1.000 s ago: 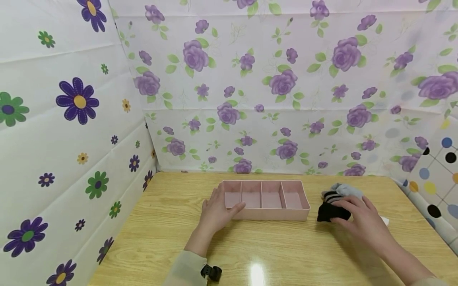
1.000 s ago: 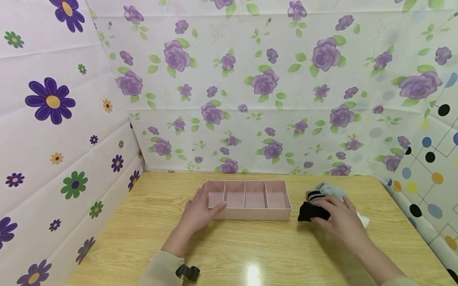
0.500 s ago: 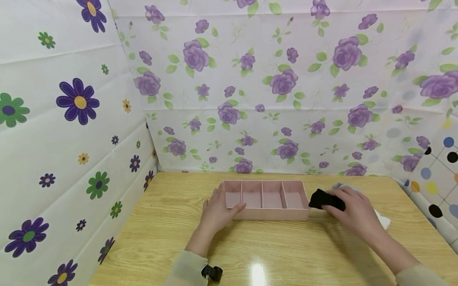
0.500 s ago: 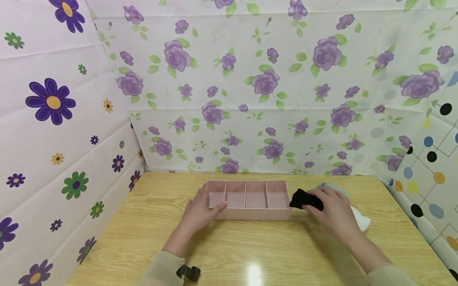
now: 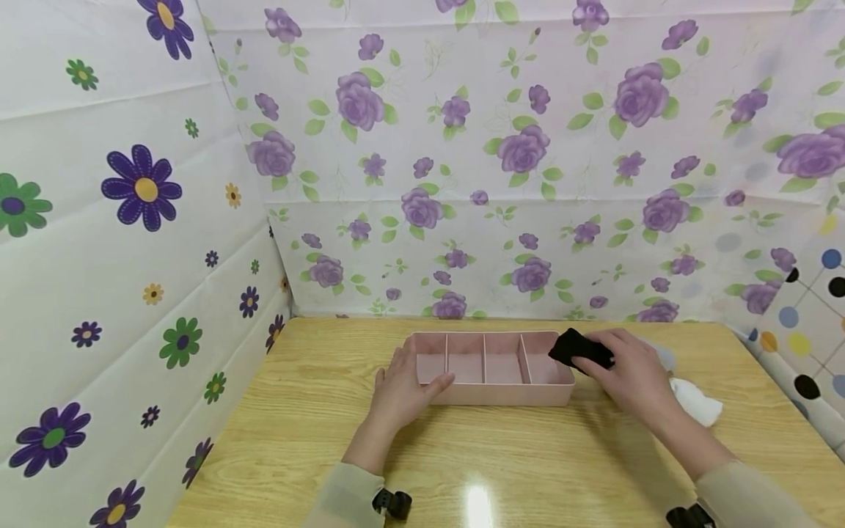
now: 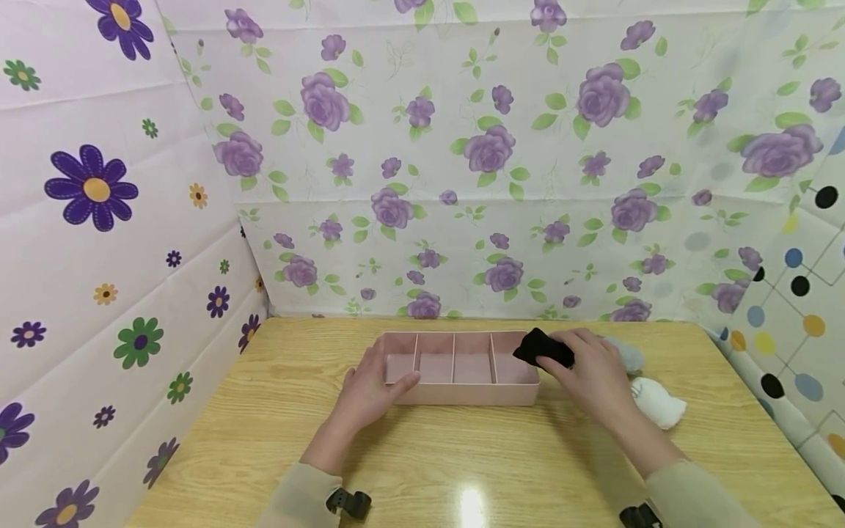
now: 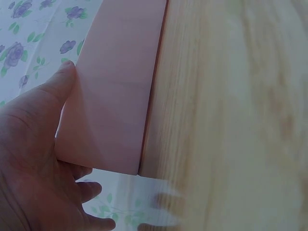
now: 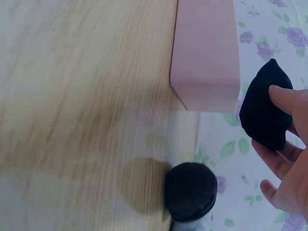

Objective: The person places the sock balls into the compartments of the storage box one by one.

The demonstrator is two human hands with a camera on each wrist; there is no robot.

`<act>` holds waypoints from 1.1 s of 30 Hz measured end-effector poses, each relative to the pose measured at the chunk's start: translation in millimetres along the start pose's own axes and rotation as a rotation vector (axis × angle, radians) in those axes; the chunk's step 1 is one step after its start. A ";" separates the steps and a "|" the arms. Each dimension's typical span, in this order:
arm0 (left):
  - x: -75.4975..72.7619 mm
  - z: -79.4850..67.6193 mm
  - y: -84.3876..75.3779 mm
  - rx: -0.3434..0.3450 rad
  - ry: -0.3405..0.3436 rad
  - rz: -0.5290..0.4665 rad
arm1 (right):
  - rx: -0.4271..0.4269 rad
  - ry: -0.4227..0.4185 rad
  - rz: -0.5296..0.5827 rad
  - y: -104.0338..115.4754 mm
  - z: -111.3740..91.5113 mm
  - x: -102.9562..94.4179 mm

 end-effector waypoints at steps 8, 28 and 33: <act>-0.1 -1.4 0.2 -0.007 0.004 -0.005 | 0.108 0.099 0.018 11.7 14.8 10.8; 0.7 0.7 1.8 0.019 -0.008 0.005 | 0.149 0.068 -0.060 29.6 26.3 40.0; 0.4 0.4 1.8 0.020 -0.007 0.001 | 0.183 0.087 -0.108 32.7 28.5 46.5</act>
Point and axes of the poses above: each hand's wrist, its own z-axis towards the middle knuckle, its own x-axis out of the palm, y = z × x, the point moved 1 cm from there along z, towards the middle knuckle, and after that the axes turned 6 degrees about -y, right-handed, at the moved point
